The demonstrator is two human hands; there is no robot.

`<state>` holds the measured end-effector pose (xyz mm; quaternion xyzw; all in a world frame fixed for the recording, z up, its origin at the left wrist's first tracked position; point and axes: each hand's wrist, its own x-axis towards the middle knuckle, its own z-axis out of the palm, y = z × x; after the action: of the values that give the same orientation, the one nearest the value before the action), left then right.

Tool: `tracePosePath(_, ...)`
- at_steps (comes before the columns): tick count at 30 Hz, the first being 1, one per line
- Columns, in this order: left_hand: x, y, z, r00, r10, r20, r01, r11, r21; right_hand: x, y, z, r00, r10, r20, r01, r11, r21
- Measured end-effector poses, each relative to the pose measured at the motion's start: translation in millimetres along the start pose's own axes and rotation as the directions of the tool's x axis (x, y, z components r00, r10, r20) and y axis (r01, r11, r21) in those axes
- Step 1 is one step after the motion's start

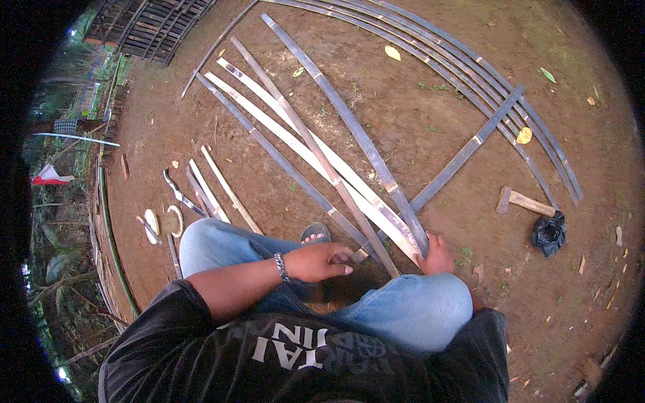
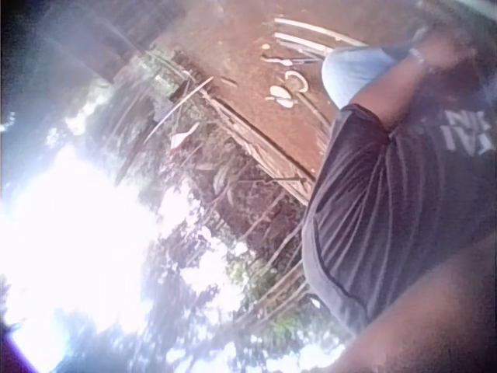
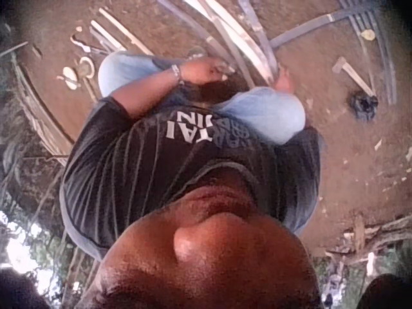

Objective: The person uses a knife to sharpen the end of a long bamboo pole into a point. They repeatedly scrape the bamboo against a sharpening stone on the ground to refine the tip. The person then gathers a bundle of wood shavings and carries them to a fire pit where another person is tending a fire.

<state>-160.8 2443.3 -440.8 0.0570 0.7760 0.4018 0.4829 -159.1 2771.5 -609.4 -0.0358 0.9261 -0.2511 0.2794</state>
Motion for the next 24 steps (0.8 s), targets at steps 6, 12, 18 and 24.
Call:
tracePosePath(6,11,-14,-7,0.977,-0.213,-0.004,0.209,0.964,-0.164,6,-13,-10,0.997,0.048,0.056,-0.047,0.999,-0.015)
tracePosePath(12,44,-24,5,0.991,-0.129,-0.029,0.126,0.988,-0.091,13,7,-8,0.999,-0.022,0.036,0.024,0.999,-0.038)
tracePosePath(18,86,-40,16,0.997,-0.082,0.013,0.081,0.993,0.084,14,55,-24,0.992,0.119,0.047,-0.127,0.947,0.296)
tracePosePath(24,101,-54,32,0.984,-0.175,-0.007,0.167,0.927,0.335,-24,25,-76,0.977,0.178,-0.117,-0.156,0.971,0.18)
